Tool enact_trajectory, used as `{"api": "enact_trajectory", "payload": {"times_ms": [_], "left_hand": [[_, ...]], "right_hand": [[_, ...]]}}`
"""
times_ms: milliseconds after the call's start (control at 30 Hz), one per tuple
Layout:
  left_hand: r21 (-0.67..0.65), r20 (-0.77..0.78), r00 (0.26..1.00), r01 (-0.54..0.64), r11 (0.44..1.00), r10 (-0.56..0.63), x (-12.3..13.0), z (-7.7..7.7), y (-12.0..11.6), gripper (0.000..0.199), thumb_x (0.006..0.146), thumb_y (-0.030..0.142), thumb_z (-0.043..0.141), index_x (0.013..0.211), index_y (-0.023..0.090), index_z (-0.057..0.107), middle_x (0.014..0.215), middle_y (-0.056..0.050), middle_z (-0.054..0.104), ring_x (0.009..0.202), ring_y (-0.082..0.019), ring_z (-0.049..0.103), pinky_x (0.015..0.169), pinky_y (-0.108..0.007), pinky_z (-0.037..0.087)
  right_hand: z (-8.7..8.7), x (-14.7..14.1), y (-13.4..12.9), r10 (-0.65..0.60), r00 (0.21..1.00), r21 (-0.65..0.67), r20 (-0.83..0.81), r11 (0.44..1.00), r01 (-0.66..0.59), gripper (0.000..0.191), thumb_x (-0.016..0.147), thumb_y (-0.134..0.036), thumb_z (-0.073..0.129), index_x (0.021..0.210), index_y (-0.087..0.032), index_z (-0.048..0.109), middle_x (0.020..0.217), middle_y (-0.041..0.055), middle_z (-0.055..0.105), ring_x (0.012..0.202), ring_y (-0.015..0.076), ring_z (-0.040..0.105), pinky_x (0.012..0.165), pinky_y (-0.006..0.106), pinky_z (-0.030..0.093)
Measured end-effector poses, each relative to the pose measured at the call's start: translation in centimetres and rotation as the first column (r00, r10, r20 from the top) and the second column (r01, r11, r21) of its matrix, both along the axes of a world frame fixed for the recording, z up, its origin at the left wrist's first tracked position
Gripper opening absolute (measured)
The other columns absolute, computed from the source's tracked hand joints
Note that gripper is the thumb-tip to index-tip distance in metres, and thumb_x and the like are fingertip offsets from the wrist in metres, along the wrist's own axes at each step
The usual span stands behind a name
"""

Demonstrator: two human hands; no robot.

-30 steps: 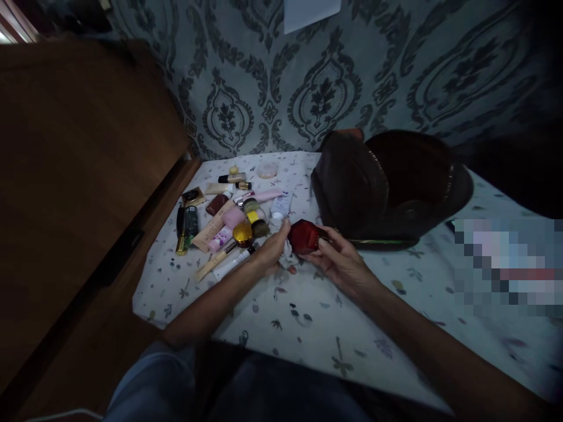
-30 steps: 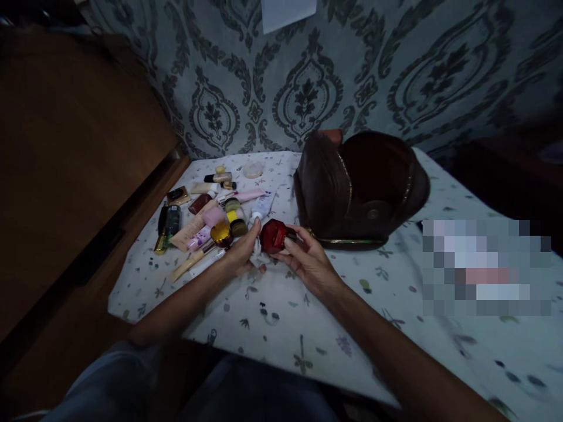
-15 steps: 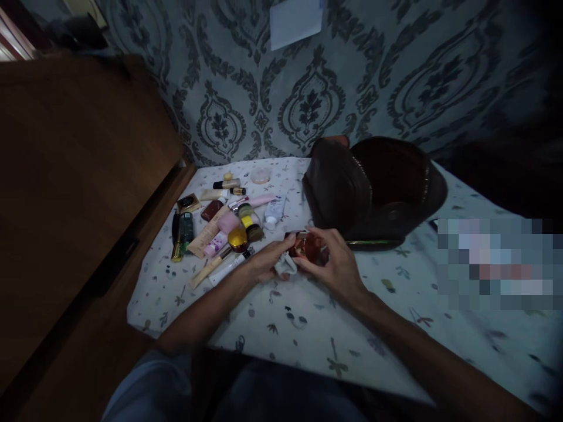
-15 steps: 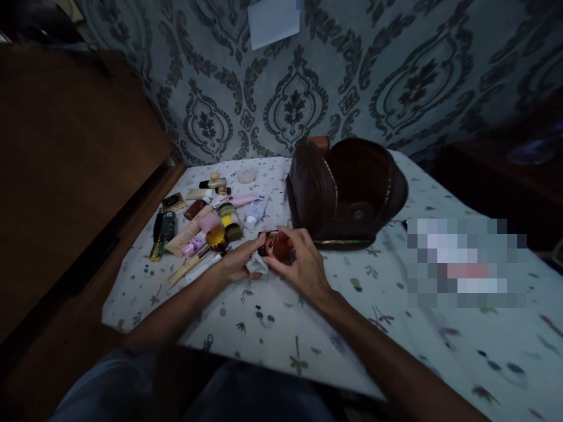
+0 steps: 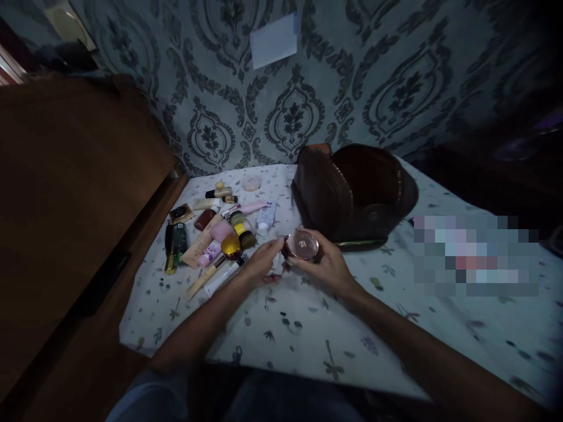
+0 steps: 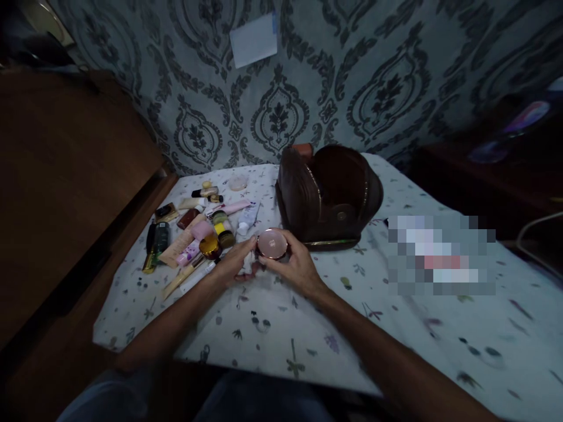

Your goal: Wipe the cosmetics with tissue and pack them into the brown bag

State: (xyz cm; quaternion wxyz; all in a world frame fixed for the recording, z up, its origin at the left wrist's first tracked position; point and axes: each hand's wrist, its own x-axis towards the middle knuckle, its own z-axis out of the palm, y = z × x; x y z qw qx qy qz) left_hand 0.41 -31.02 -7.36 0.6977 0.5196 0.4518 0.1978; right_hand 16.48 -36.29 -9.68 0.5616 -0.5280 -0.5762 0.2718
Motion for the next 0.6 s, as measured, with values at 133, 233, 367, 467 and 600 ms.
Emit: {"api": "enact_trajectory", "payload": {"times_ms": [133, 233, 367, 467, 600], "left_hand": [[0.568, -0.012, 0.971, -0.189, 0.801, 0.238, -0.2, -0.3, 0.1, 0.04, 0.094, 0.059, 0.041, 0.084, 0.021, 0.048, 0.068, 0.004, 0.047, 0.065, -0.013, 0.05, 0.063, -0.024, 0.043], [0.854, -0.001, 0.983, -0.096, 0.511, 0.186, -0.4, 0.1, -0.6, 0.036, 0.1, 0.047, 0.031, 0.101, 0.019, 0.052, 0.092, -0.005, 0.059, 0.091, -0.019, 0.056, 0.085, -0.032, 0.046], [0.95, -0.253, 0.966, 0.257, 0.176, -0.047, -0.1, 0.2, -1.7, 0.04, 0.1, 0.04, 0.033, 0.122, 0.016, 0.056, 0.126, -0.015, 0.059, 0.121, -0.028, 0.048, 0.106, -0.046, 0.036], [0.905, -0.347, 0.937, 0.344, 0.249, -0.034, 0.2, 0.0, -1.8, 0.042, 0.1, 0.035, 0.034, 0.131, 0.015, 0.053, 0.132, -0.017, 0.058, 0.125, -0.028, 0.049, 0.107, -0.045, 0.037], [0.817, -0.27, 0.963, 0.227, 0.53, 0.004, 0.0, -0.2, -0.7, 0.039, 0.1, 0.036, 0.033, 0.116, 0.016, 0.063, 0.114, -0.014, 0.067, 0.109, -0.025, 0.059, 0.1, -0.037, 0.042]], "right_hand": [[-0.5, -0.1, 0.3, -0.087, 0.983, 0.042, 0.165, 0.996, 0.081, 0.048, 0.067, -0.035, 0.076, 0.111, -0.019, 0.063, 0.105, 0.0075, 0.067, 0.097, 0.0255, 0.063, 0.088, 0.04, 0.051], [-0.9, -0.2, 0.3, -0.045, 0.962, 0.05, 0.269, 0.998, 0.033, 0.045, 0.065, -0.03, 0.073, 0.108, -0.02, 0.064, 0.096, 0.0058, 0.066, 0.089, 0.0243, 0.062, 0.082, 0.038, 0.051], [-1.3, -0.5, 0.1, 0.008, 0.95, 0.058, 0.312, 0.998, -0.028, 0.029, 0.069, -0.026, 0.062, 0.097, -0.018, 0.062, 0.09, 0.007, 0.062, 0.082, 0.0233, 0.06, 0.076, 0.037, 0.05], [-1.1, -0.6, -0.2, 0.017, 0.926, 0.047, 0.378, 0.998, -0.037, 0.022, 0.071, -0.027, 0.062, 0.09, -0.017, 0.059, 0.086, 0.0069, 0.059, 0.079, 0.0232, 0.058, 0.073, 0.037, 0.05], [-0.2, -0.8, -0.8, 0.045, 0.91, 0.032, 0.412, 0.997, -0.064, 0.037, 0.07, -0.027, 0.069, 0.105, -0.019, 0.061, 0.091, 0.0052, 0.059, 0.082, 0.0218, 0.059, 0.074, 0.035, 0.051]]}}
